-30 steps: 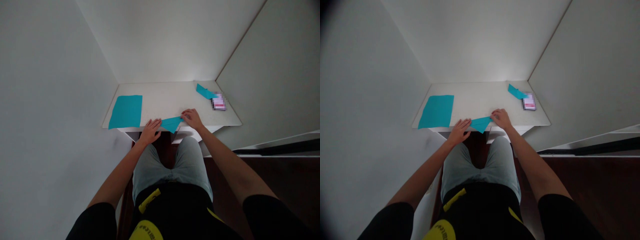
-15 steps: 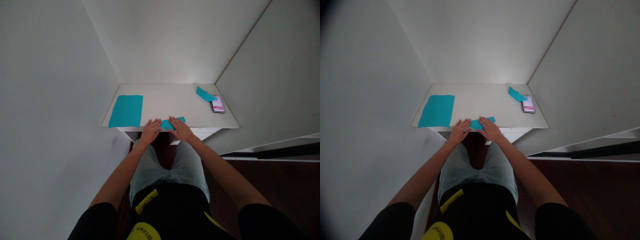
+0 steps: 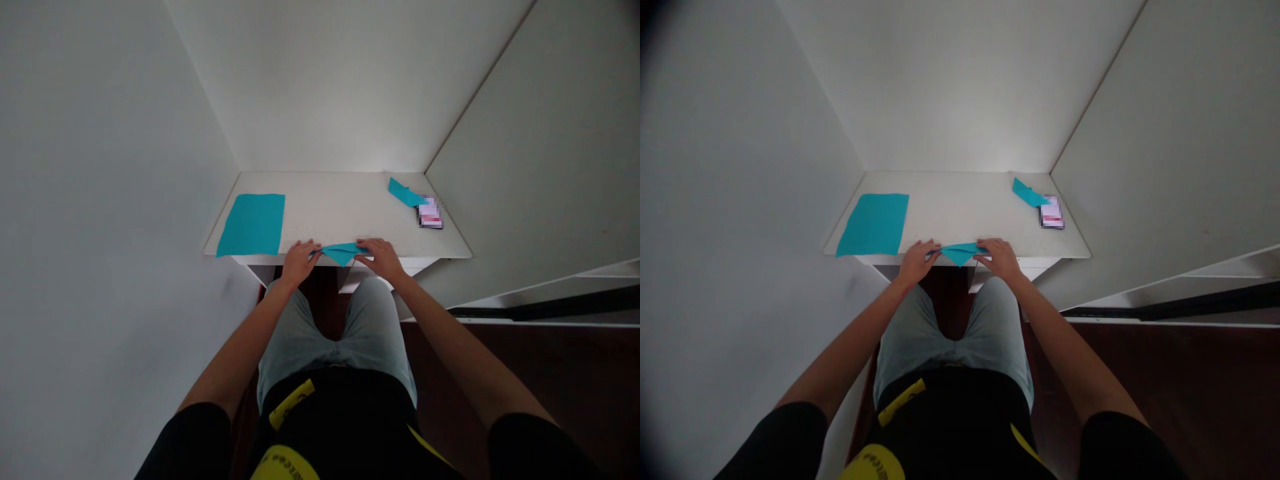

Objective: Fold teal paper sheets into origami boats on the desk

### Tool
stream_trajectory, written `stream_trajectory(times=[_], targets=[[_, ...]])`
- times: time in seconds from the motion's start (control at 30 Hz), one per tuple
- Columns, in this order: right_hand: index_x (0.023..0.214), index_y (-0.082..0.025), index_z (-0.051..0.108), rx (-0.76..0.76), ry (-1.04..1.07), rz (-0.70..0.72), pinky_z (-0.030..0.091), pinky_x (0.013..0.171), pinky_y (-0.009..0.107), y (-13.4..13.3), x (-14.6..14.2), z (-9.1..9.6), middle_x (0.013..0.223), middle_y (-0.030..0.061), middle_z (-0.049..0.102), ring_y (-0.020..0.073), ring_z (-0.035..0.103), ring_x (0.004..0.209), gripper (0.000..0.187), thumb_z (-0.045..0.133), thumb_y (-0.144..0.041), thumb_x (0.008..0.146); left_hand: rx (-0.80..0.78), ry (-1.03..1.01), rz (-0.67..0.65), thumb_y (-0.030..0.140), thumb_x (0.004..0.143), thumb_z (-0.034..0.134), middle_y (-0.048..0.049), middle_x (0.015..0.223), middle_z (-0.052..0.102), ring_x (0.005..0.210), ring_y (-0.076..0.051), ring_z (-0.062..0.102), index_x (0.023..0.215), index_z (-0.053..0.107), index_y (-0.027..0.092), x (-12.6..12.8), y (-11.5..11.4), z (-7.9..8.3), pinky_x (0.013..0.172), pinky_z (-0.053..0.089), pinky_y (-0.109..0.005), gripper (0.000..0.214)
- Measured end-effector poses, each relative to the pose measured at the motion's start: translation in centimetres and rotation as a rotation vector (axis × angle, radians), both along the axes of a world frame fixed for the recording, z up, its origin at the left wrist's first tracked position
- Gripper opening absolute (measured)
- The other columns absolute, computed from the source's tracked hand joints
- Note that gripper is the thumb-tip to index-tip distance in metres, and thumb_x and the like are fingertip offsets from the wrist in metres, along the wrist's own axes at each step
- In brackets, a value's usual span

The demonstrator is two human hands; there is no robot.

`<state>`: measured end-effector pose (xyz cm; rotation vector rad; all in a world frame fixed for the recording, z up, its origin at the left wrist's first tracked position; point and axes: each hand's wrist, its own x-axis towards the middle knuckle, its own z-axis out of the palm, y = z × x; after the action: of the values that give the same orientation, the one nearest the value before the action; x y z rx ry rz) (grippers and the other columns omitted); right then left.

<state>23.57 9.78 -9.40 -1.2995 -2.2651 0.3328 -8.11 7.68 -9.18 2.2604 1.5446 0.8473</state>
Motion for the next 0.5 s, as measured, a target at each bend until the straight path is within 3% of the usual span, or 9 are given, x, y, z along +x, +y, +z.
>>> stream_trajectory(times=[0.1,0.2,0.3,0.5], targets=[[0.105,-0.025,0.077,-0.111,0.144,-0.076,0.058,0.091,0.047,1.2,0.2,0.3,0.104,0.0092,0.083,0.0306,0.075,0.099,0.036,0.063,-0.057,0.102,-0.076,-0.073,0.045,0.036,0.105,0.068,-0.0068,0.116,0.084,0.114,-0.026,0.077,0.109,0.081,0.024,-0.3,1.8,1.2,0.104,0.058,-0.043,0.019],[0.101,-0.023,0.075,-0.223,0.26,-0.166,0.054,0.071,0.037,2.7,0.2,0.3,0.08,0.0036,0.074,0.0238,0.067,0.074,0.043,0.059,-0.063,0.099,-0.161,-0.133,0.134,0.037,0.099,0.074,-0.0037,0.102,0.083,0.095,-0.023,0.077,0.108,0.081,0.023,-0.5,3.7,1.6,0.088,0.06,-0.036,0.018],[0.102,-0.023,0.074,-0.205,0.252,-0.208,0.053,0.072,0.036,3.5,-0.2,0.0,0.079,0.0021,0.07,0.0225,0.064,0.074,0.04,0.061,-0.061,0.097,-0.162,-0.107,0.177,0.033,0.094,0.079,-0.0027,0.096,0.082,0.089,-0.022,0.075,0.109,0.08,0.023,-0.4,4.6,1.2,0.085,0.059,-0.035,0.017],[0.102,-0.023,0.078,-0.089,0.24,-0.172,0.06,0.087,0.042,3.0,-0.6,-0.7,0.104,0.0097,0.069,0.0247,0.068,0.09,0.032,0.062,-0.05,0.102,0.035,-0.01,0.09,0.031,0.102,0.07,-0.0077,0.113,0.084,0.11,-0.027,0.075,0.105,0.082,0.025,-0.1,3.3,0.1,0.104,0.056,-0.044,0.013]])
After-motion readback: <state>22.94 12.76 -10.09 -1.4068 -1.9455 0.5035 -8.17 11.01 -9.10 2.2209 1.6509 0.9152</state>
